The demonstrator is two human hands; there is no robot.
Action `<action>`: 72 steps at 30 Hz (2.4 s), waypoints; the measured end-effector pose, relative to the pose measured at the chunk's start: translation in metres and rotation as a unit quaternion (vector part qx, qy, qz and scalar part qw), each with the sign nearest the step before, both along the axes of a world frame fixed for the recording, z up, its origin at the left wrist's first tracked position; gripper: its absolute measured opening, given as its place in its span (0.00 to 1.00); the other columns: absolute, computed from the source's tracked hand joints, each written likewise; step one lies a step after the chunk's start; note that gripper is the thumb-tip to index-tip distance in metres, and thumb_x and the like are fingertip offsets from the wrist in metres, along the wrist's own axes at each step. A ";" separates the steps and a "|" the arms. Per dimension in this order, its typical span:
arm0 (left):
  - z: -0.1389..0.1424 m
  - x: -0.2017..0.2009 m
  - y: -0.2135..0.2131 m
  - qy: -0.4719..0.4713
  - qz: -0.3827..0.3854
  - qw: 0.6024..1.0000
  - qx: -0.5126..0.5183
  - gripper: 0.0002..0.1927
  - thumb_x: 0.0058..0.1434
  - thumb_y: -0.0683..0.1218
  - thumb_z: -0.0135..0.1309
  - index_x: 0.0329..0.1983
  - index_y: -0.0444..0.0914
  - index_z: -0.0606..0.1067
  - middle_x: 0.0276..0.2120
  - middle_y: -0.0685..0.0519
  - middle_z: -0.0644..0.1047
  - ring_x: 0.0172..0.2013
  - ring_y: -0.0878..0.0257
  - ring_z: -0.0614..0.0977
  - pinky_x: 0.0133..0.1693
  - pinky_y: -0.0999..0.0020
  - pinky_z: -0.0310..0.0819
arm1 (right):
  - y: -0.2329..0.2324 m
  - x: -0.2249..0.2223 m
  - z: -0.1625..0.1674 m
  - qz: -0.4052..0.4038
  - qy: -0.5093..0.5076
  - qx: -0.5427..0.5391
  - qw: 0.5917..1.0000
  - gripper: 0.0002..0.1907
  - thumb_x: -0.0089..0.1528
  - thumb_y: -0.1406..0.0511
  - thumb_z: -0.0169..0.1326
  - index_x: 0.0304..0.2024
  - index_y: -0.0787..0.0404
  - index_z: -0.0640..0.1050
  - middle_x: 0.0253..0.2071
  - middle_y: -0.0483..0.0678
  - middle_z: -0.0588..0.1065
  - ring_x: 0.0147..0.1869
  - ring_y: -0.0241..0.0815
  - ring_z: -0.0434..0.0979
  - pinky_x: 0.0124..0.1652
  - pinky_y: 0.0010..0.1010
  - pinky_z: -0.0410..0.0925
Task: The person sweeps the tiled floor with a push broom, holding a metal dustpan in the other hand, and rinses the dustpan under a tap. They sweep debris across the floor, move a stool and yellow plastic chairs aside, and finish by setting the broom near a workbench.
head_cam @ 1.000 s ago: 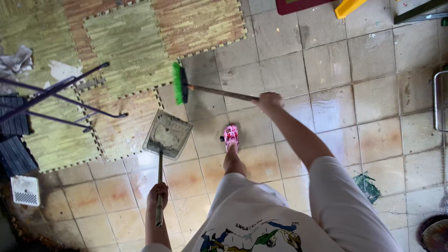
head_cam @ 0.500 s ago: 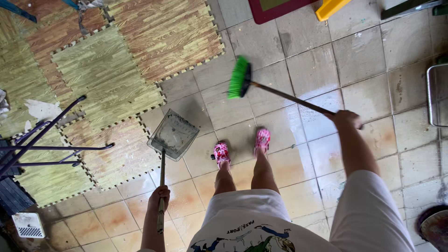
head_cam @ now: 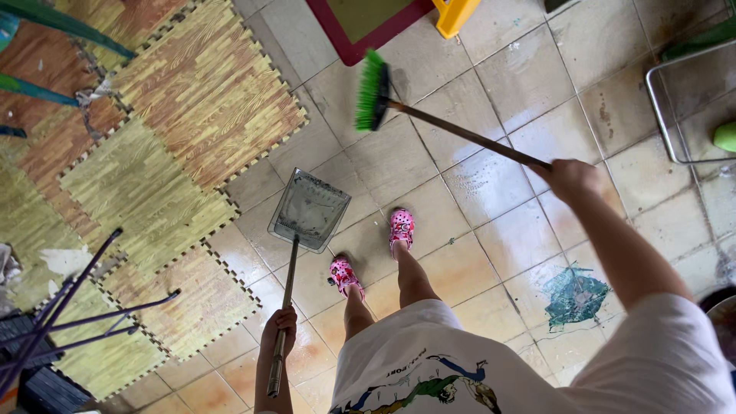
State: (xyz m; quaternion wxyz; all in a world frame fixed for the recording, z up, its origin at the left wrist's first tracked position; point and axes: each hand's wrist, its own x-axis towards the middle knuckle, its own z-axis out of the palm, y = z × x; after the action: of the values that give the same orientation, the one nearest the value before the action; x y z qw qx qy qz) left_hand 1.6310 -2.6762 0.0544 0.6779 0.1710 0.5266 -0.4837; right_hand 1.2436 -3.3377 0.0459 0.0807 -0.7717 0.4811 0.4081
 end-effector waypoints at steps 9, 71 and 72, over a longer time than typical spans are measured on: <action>0.003 0.016 -0.048 -0.009 -0.123 0.991 0.045 0.02 0.67 0.36 0.44 0.41 0.31 0.66 0.26 0.57 0.65 0.22 0.73 0.66 0.20 0.81 0.64 | 0.066 0.113 -0.113 -0.287 -0.058 0.086 0.952 0.44 0.61 0.30 0.39 0.53 0.56 0.81 0.52 0.55 0.78 0.57 0.58 0.78 0.48 0.54 0.74; -0.089 -0.225 -0.380 -0.146 -0.679 0.715 0.076 0.02 0.64 0.34 0.43 0.37 0.32 0.67 0.24 0.52 0.68 0.19 0.69 0.67 0.20 0.77 0.62 | 0.354 -0.287 -0.085 -0.863 -0.198 -0.076 0.458 0.20 0.66 0.63 0.43 0.59 0.62 0.60 0.26 0.59 0.71 0.21 0.53 0.72 0.20 0.51 0.67; -0.091 -0.235 -0.386 -0.145 -0.669 0.725 0.077 0.03 0.64 0.32 0.42 0.36 0.32 0.66 0.25 0.52 0.68 0.20 0.69 0.67 0.21 0.76 0.63 | 0.353 -0.254 -0.092 -0.898 -0.209 -0.083 0.378 0.24 0.69 0.55 0.39 0.58 0.66 0.63 0.28 0.60 0.72 0.23 0.56 0.72 0.22 0.55 0.67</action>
State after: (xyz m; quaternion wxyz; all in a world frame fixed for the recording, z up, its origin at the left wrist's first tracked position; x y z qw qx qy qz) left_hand 1.3957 -3.0618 -0.0361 0.2311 0.5985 0.2065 -0.7388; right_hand 0.9895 -2.9852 -0.0462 0.4330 0.0485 0.8922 -0.1193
